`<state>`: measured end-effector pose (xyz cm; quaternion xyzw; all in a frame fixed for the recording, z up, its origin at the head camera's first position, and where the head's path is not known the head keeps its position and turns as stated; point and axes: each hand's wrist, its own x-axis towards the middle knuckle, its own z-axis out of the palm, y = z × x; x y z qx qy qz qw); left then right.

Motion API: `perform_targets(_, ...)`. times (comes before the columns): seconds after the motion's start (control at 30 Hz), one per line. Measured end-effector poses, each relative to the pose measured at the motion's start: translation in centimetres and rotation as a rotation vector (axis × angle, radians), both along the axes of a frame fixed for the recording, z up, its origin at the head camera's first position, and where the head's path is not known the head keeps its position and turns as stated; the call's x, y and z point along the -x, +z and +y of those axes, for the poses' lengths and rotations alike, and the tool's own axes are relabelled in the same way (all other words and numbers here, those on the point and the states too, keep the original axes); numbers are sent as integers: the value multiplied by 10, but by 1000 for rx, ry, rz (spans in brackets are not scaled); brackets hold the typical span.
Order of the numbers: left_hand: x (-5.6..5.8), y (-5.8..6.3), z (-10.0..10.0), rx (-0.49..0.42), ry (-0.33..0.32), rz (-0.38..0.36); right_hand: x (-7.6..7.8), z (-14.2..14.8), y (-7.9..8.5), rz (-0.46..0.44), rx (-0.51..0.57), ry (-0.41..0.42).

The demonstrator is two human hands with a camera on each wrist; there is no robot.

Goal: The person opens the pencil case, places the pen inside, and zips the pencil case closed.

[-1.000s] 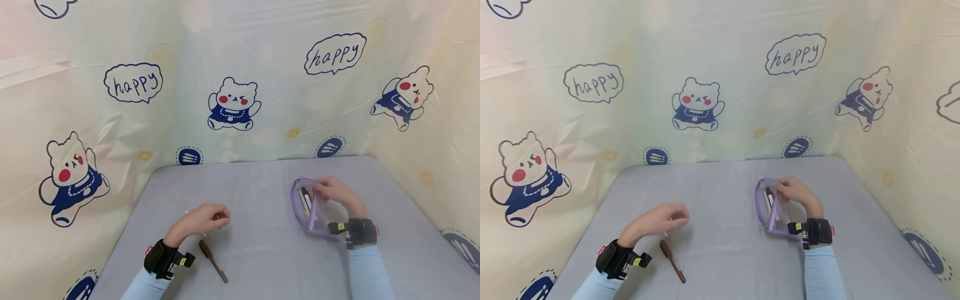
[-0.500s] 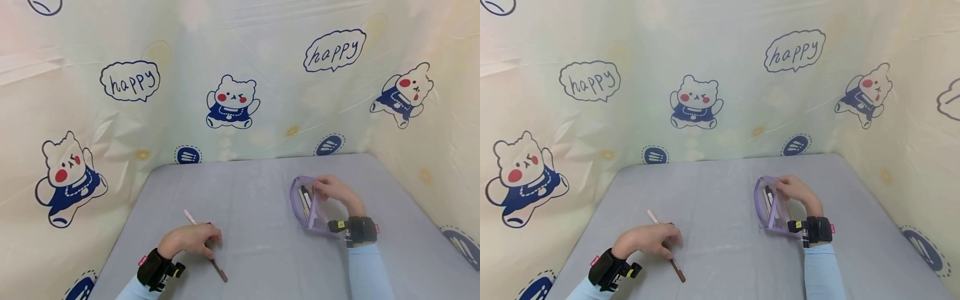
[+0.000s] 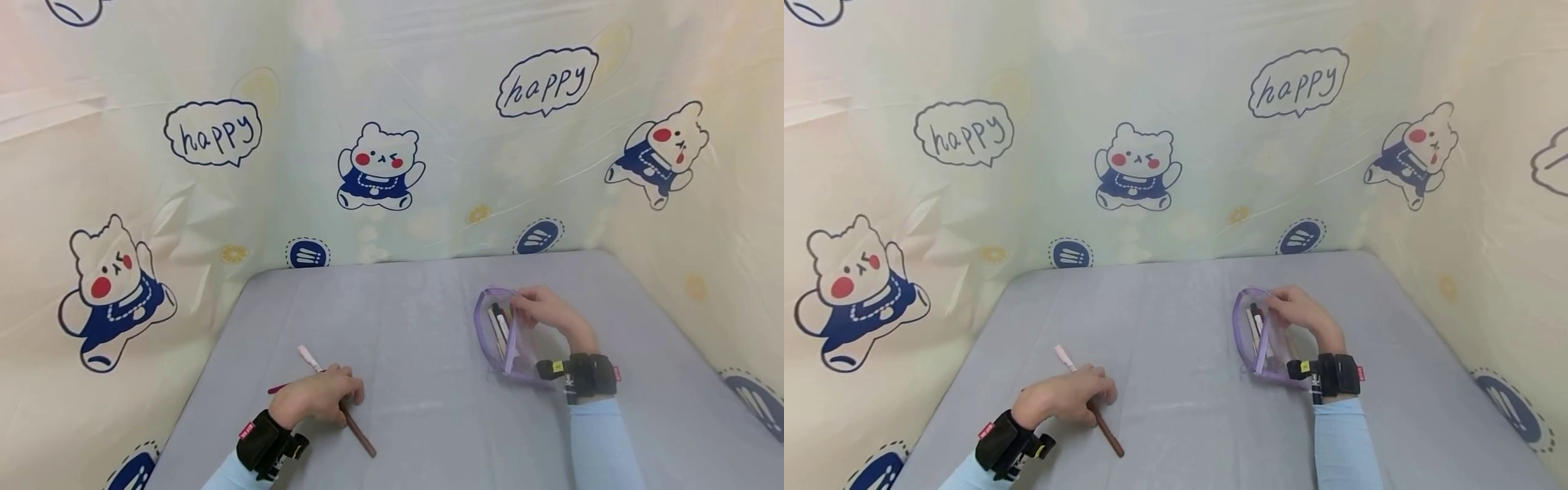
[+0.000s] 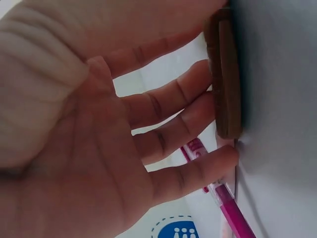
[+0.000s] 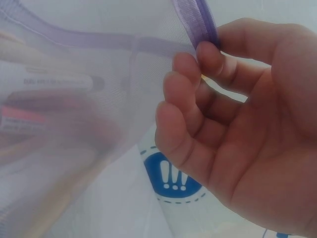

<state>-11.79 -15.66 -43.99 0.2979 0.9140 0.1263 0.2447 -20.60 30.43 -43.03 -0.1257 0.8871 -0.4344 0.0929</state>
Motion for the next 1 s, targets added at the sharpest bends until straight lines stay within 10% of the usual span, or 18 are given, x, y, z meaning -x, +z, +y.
perform_targets(1.0, 12, 9, 5, -140, 14, 8, 1, -1, 1, 1, -18, 8)
